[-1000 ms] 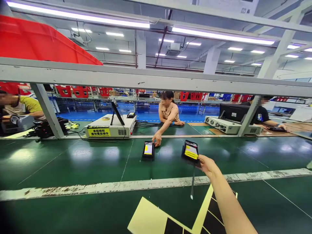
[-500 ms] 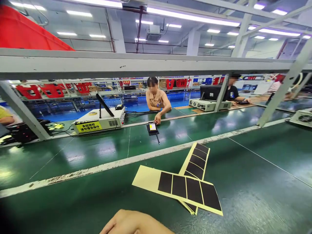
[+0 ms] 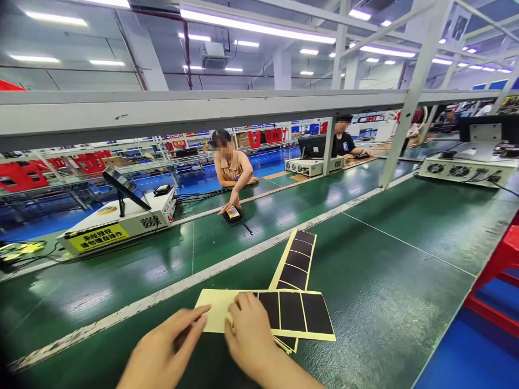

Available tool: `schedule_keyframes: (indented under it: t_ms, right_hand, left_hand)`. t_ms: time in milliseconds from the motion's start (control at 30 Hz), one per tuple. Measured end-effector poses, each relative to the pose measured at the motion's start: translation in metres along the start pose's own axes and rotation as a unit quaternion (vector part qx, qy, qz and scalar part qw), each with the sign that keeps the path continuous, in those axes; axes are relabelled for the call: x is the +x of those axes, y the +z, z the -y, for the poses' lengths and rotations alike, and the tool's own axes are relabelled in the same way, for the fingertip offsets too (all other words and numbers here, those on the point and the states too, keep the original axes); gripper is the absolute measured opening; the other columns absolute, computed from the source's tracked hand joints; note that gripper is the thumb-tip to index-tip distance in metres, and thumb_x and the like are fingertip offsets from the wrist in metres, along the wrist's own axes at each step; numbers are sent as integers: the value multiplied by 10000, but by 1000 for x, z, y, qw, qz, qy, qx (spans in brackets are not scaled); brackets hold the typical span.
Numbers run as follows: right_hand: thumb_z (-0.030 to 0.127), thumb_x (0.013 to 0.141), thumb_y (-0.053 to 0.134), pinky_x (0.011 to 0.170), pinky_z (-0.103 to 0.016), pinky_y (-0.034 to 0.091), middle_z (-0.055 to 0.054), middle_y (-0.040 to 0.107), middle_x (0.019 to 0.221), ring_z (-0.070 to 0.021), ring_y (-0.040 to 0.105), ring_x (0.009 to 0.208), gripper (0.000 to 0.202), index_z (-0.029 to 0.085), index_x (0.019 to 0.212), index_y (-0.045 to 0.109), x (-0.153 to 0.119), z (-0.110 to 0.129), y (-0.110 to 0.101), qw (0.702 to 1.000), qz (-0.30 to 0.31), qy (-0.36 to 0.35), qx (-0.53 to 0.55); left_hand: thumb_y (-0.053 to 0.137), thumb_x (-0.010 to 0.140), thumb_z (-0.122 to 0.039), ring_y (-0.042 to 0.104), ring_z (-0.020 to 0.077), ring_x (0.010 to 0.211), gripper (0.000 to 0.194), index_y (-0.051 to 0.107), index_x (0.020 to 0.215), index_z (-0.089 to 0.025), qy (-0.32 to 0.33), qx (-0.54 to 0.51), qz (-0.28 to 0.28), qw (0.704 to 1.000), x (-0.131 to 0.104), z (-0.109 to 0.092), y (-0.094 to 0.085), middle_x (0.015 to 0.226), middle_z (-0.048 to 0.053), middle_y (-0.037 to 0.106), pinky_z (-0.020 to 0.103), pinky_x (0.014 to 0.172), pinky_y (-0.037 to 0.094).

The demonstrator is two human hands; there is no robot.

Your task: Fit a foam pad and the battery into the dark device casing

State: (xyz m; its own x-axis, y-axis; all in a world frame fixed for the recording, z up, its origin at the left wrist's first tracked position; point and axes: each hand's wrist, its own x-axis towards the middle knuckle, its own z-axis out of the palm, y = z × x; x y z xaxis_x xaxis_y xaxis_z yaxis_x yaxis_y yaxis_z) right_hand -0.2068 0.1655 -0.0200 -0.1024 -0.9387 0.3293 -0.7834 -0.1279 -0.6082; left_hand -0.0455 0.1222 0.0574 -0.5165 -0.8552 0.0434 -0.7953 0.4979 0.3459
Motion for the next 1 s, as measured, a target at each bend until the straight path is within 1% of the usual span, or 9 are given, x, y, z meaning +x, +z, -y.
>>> schedule_keyframes:
  t_ms: [67, 133, 200, 300, 500, 700, 767, 867, 1000]
  right_hand:
    - [114, 884, 454, 988, -536, 448, -163, 563, 1183, -325, 509, 1152, 230, 133, 1040, 622, -3, -27, -3, 999, -23, -8, -23]
    - [121, 888, 477, 1077, -544, 385, -165, 500, 1322, -336, 421, 1282, 299, 144, 1163, 591, -7, -46, -1, 999, -24, -28, -34]
    - [136, 882, 515, 1113, -560, 351, -165, 465, 1383, -347, 373, 1339, 353, 159, 1231, 564, -10, -57, 7, 998, -19, -41, -41]
    - [144, 885, 532, 1113, -575, 354, -170, 470, 1381, -349, 397, 1335, 357, 178, 1239, 562, -13, -64, 17, 998, -13, -40, -45]
    - [152, 893, 528, 1119, -550, 359, -162, 401, 1445, -358, 353, 1373, 349, 217, 1233, 568, -14, -65, 19, 999, -6, -14, -33]
    - [134, 870, 537, 1095, -551, 389, -151, 346, 1488, -374, 331, 1384, 424, 257, 1276, 538, -14, -63, 14, 1000, 10, 5, -19]
    - [144, 875, 531, 1088, -557, 394, -141, 322, 1509, -380, 312, 1394, 381, 260, 1237, 563, -14, -62, 13, 1000, 14, 8, -18]
    - [147, 881, 521, 1083, -567, 394, -125, 264, 1546, -384, 280, 1410, 322, 261, 1172, 601, -13, -61, 9, 1000, 20, 10, -12]
    - [106, 862, 526, 1088, -576, 377, -108, 133, 1590, -388, 217, 1433, 399, 288, 1210, 593, -10, -60, 5, 1000, 19, 13, 6]
  left_hand:
    - [406, 972, -343, 677, 172, 975, 348, 595, 1264, -368, 18, 29, 21, 999, 35, -20, 23, 1173, -10, 682, 291, 840, 545]
    - [450, 964, -252, 641, 222, 1069, 329, 600, 1257, -254, 24, 56, 35, 998, 59, -31, 49, 1167, 60, 668, 371, 865, 544]
    - [486, 956, -216, 616, 235, 1097, 275, 614, 1198, -186, 22, 76, 42, 996, 71, -32, 68, 1149, 83, 656, 412, 857, 548]
    - [501, 958, -230, 599, 223, 1096, 218, 619, 1132, -171, 14, 87, 41, 995, 76, -27, 82, 1154, 74, 633, 406, 841, 551]
    - [474, 970, -260, 610, 198, 1028, 210, 625, 1088, -173, -16, 59, 39, 997, 75, -27, 86, 1113, 61, 633, 398, 856, 527]
    - [555, 935, -334, 644, 153, 842, 213, 622, 1027, -154, -84, -9, 66, 994, 91, -25, 87, 957, 27, 669, 353, 782, 539]
    - [552, 934, -360, 639, 148, 810, 228, 625, 984, -150, -98, -12, 76, 992, 96, -26, 86, 905, 20, 665, 339, 751, 536]
    - [542, 936, -373, 627, 148, 798, 235, 624, 946, -153, -94, 9, 71, 993, 101, -33, 81, 885, 15, 655, 352, 769, 524]
    - [546, 933, -362, 617, 160, 841, 218, 619, 930, -156, -59, 51, 51, 996, 102, -45, 73, 909, 17, 646, 377, 816, 509]
